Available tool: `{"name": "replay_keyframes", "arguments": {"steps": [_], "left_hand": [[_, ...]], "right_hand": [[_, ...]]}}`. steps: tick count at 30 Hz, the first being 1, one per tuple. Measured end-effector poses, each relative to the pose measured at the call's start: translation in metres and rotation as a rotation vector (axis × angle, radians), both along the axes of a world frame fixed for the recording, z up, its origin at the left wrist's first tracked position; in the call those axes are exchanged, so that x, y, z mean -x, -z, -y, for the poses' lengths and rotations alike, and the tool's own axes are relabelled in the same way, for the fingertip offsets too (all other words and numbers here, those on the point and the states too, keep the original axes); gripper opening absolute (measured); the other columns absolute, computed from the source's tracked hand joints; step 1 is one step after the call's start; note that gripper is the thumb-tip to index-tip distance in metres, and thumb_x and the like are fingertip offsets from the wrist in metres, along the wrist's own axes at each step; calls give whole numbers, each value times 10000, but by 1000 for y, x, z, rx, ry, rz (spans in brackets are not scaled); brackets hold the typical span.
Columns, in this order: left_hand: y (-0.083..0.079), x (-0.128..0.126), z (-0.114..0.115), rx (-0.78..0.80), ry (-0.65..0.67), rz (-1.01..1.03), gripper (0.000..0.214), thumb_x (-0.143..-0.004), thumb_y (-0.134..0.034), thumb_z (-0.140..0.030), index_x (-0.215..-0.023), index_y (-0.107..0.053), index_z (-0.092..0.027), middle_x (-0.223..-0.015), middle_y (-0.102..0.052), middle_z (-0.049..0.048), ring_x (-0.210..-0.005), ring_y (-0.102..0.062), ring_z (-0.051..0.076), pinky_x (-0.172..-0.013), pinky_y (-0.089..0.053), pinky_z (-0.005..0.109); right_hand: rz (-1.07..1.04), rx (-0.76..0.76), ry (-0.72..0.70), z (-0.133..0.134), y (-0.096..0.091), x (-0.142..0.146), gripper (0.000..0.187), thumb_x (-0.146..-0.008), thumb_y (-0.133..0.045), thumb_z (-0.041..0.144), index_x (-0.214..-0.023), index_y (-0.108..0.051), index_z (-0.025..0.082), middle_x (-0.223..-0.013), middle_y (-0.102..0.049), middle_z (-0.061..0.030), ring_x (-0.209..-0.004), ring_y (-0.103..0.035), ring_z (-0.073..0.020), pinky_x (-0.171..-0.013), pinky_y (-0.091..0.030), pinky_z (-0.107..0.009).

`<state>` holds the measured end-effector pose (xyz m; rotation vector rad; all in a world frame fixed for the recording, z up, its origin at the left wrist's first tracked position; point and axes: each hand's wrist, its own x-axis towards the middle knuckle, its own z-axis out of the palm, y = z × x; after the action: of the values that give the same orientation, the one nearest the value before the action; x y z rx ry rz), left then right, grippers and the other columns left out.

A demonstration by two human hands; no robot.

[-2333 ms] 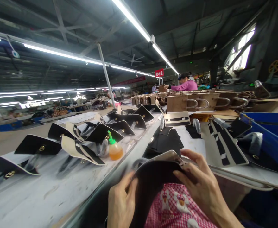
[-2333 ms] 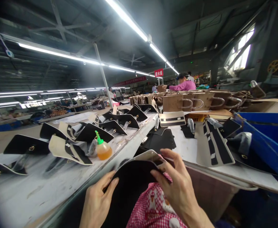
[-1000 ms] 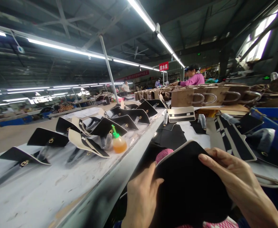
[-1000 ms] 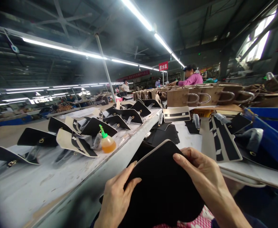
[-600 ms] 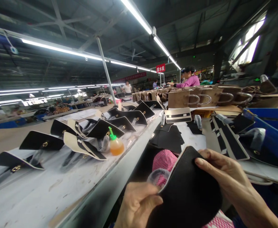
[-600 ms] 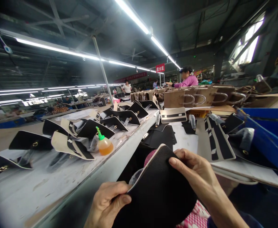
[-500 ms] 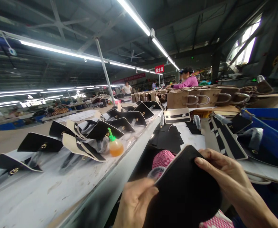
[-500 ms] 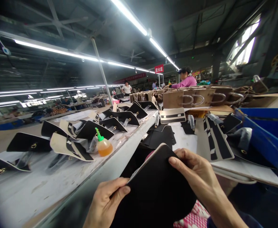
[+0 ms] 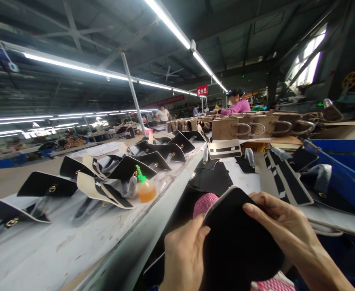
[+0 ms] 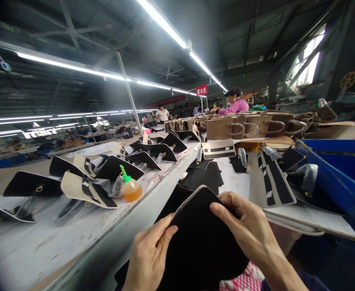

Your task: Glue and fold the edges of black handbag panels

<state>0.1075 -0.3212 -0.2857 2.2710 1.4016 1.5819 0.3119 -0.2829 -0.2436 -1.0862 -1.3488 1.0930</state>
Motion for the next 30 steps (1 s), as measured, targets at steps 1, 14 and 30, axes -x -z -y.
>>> {"name": "replay_keyframes", "arguments": {"steps": [1,14,30], "left_hand": [[-3,1,2,38,59,19,217,-953,-506,-121,-997,-717,-142,-684,-686,12,-585,-663,105,-634,-537,147],[2,-10,-9,-166,-2,-41,215,-958,-485,-92,-1088,-639,-166,-742,-729,17,-609,-707,120,-610,-534,166],[-2,-19,4,145,-80,206,268,-1005,-438,-297,-769,-541,-220,-601,-484,-57,-513,-457,76,-555,-347,198]], "right_hand": [[-3,18,-23,-1,0,-1,410,-744,-749,600,-719,-609,215,-603,-539,2,-489,-462,-138,-398,-367,-242],[153,-244,-72,-16,17,-4,378,-853,-666,574,-771,-655,204,-679,-597,-6,-628,-523,-153,-517,-398,-244],[125,-551,-30,-8,18,9,271,-850,-739,448,-746,-633,220,-764,-675,-2,-674,-640,-154,-620,-500,-236]]}}
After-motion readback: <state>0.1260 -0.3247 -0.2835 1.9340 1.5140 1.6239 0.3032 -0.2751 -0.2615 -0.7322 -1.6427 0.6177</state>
